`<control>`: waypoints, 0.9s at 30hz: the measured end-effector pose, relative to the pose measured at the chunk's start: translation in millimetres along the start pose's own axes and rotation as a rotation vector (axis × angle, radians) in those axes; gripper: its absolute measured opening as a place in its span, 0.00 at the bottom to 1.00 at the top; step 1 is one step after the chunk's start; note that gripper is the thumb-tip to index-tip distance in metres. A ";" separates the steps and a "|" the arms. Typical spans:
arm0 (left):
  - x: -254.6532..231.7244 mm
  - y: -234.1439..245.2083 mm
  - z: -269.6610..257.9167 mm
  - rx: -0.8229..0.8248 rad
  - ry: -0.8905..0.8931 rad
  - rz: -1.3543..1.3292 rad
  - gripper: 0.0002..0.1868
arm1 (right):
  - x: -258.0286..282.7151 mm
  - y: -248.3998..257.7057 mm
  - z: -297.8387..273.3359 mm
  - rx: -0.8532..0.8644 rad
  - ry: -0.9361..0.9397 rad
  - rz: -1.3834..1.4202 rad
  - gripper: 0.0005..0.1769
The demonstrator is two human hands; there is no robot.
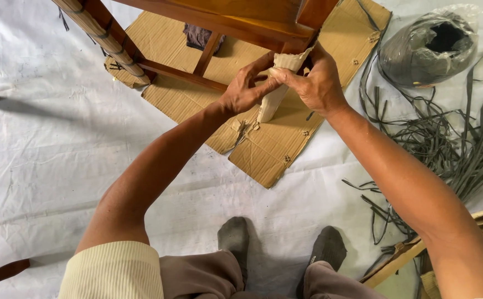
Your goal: Wrapping chair legs with cardboard and securing them with plastic straps.
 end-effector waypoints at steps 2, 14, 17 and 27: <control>-5.0 -3.9 0.9 0.057 -0.001 -0.172 0.52 | 1.2 -0.2 0.9 0.006 -0.002 0.006 0.25; 24.7 21.0 16.5 -0.380 -0.125 -0.450 0.23 | -1.2 1.9 0.8 -0.007 0.022 -0.079 0.32; 15.1 27.3 9.9 -0.495 -0.135 -0.312 0.19 | -2.8 1.2 0.1 -0.001 0.014 -0.076 0.32; -48.7 18.3 -24.3 -0.570 -0.007 0.142 0.19 | 3.8 1.1 -0.4 -0.012 0.018 -0.099 0.29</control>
Point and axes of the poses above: each hand's wrist, its own z-axis towards the middle knuckle, its own y-axis out of the back of the hand, x = y × z, the point moved 6 cm from there along z, towards the middle knuckle, and after that the axes turned 10 degrees about x, right-handed, at the moved point
